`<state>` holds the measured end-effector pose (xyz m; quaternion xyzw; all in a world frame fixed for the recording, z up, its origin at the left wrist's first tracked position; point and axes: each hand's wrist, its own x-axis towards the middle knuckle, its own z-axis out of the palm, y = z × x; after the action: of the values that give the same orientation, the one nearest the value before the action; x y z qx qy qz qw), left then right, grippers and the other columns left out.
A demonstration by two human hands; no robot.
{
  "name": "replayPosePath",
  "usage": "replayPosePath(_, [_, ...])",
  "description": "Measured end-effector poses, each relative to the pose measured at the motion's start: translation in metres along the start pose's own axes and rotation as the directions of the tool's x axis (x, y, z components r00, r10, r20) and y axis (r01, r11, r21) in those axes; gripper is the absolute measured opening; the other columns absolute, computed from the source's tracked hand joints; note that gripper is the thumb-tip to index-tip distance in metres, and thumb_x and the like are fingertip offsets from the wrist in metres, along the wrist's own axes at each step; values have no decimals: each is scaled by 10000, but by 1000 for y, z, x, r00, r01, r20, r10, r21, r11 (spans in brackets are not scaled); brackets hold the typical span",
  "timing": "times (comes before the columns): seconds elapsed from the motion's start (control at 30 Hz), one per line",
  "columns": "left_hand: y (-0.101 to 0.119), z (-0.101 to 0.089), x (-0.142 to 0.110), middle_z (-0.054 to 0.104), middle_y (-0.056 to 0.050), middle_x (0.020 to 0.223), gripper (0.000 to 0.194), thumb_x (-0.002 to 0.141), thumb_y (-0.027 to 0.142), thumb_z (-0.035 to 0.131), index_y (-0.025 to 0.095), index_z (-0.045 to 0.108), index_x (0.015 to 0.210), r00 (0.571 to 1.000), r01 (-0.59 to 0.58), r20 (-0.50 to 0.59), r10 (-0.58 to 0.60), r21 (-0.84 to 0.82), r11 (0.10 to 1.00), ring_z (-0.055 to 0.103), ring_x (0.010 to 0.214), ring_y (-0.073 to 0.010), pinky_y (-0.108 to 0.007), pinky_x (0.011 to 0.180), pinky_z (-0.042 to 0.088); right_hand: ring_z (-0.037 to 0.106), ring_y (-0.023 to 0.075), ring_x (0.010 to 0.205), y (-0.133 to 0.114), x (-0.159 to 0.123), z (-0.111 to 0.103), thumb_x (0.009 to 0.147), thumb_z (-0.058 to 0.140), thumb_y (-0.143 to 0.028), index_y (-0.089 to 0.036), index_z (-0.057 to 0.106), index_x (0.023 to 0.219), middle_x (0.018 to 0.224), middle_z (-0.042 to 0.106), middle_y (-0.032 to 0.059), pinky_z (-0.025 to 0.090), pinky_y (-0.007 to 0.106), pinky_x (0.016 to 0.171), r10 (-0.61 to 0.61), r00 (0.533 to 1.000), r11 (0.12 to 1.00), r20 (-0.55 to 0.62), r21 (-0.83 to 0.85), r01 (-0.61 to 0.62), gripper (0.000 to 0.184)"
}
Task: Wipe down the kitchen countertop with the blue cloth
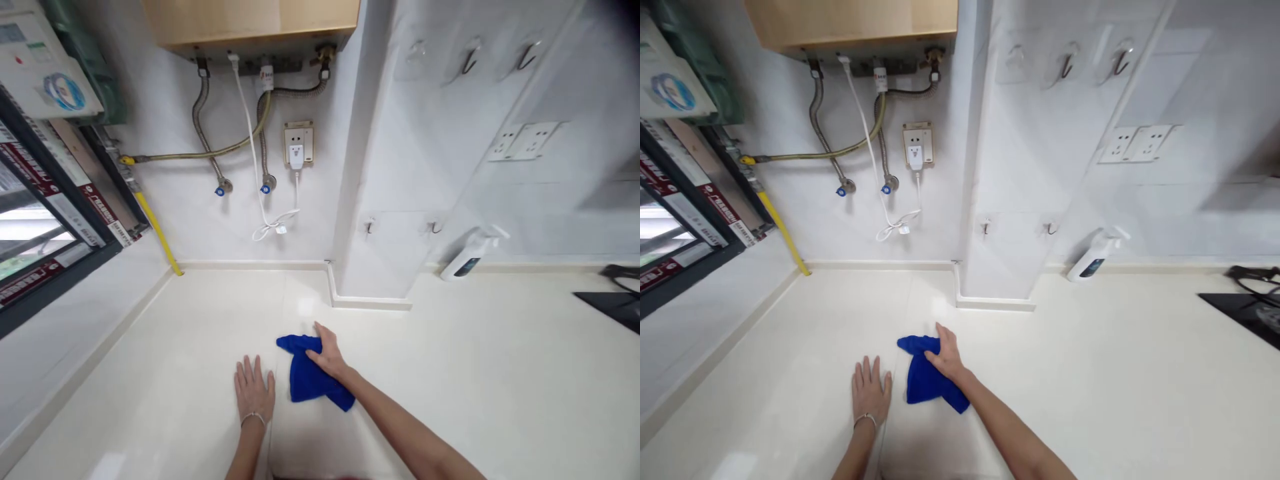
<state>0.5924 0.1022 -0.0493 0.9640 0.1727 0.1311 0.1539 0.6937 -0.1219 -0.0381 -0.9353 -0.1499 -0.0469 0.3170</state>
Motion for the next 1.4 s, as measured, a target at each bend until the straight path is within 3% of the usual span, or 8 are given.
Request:
replayPosePath(0.27, [52, 9, -45, 402, -145, 1592, 484, 922, 422, 449, 181, 649, 1292, 980, -133, 124, 158, -191, 973, 169, 1533, -393, -635, 1236, 160, 538, 306, 1226, 15, -48, -25, 745, 649, -340, -160, 510, 1377, 1316, 615, 151, 401, 459, 1075, 115, 987, 987, 113, 98, -126, 672])
replayPosePath(0.43, [90, 9, -61, 414, -216, 1562, 309, 834, 430, 594, 144, 682, 912, 989, -37, 109, 99, -465, 884, 154, 1525, -440, -673, 1230, 51, 651, 213, 866, 8, -51, -37, 802, 562, -338, -197, 628, 1077, 941, 719, 50, 515, 354, 825, 159, 974, 951, 159, 240, -195, 316])
replayPosePath(0.57, [91, -10, -46, 720, -101, 982, 360, 796, 576, 612, 218, 581, 811, 964, 94, 227, 138, -777, 622, 657, 1082, -302, -594, 1105, 423, 662, 206, 950, 6, -46, -53, 859, 504, -396, -215, 619, 1069, 1014, 728, 39, 523, 351, 880, 97, 988, 917, 120, 374, -136, 300])
replayPosePath(0.67, [92, -28, -31, 672, -33, 822, 489, 765, 707, 569, 228, 533, 854, 960, 171, 263, 99, -825, 539, 697, 831, -240, -453, 771, 617, 656, 225, 1036, 5, -38, -65, 852, 532, -450, -214, 623, 1140, 1106, 717, 61, 501, 385, 966, 98, 992, 900, 79, 419, -122, 383])
replayPosePath(0.83, [103, -59, -7, 651, 0, 719, 557, 725, 729, 625, 228, 492, 930, 950, 298, 312, -34, -863, 408, 678, 563, -203, -338, 479, 577, 652, 236, 1049, -6, -31, -90, 835, 583, -614, -222, 448, 1453, 1147, 689, 87, 489, 422, 984, 153, 980, 892, 126, 410, -192, 745])
replayPosePath(1.0, [118, -83, 18, 629, 30, 655, 629, 578, 701, 777, 222, 505, 882, 943, 333, 321, -87, -909, 252, 700, 629, -212, -330, 523, 596, 615, 270, 1136, -28, -44, -98, 652, 784, -567, -250, 533, 1383, 1298, 625, 93, 479, 406, 1000, -150, 936, 945, 320, 323, 41, 835])
replayPosePath(1.2, [118, -100, 35, 656, 19, 660, 653, 515, 639, 837, 213, 503, 880, 924, 356, 336, -180, -930, 88, 671, 611, -177, -337, 558, 601, 642, 240, 1048, -22, -45, -90, 844, 487, -292, -211, 622, 1194, 1182, 680, 98, 473, 355, 916, -138, 929, 988, 344, 108, 107, 384])
replayPosePath(1.4, [120, -121, 50, 651, 18, 659, 657, 494, 588, 859, 208, 503, 894, 921, 301, 296, -254, -953, -18, 644, 585, -154, -306, 534, 581, 640, 175, 728, -8, -30, -93, 730, 495, -167, -197, 671, 805, 770, 710, 19, 474, 273, 696, -86, 939, 987, 333, 155, 35, 194])
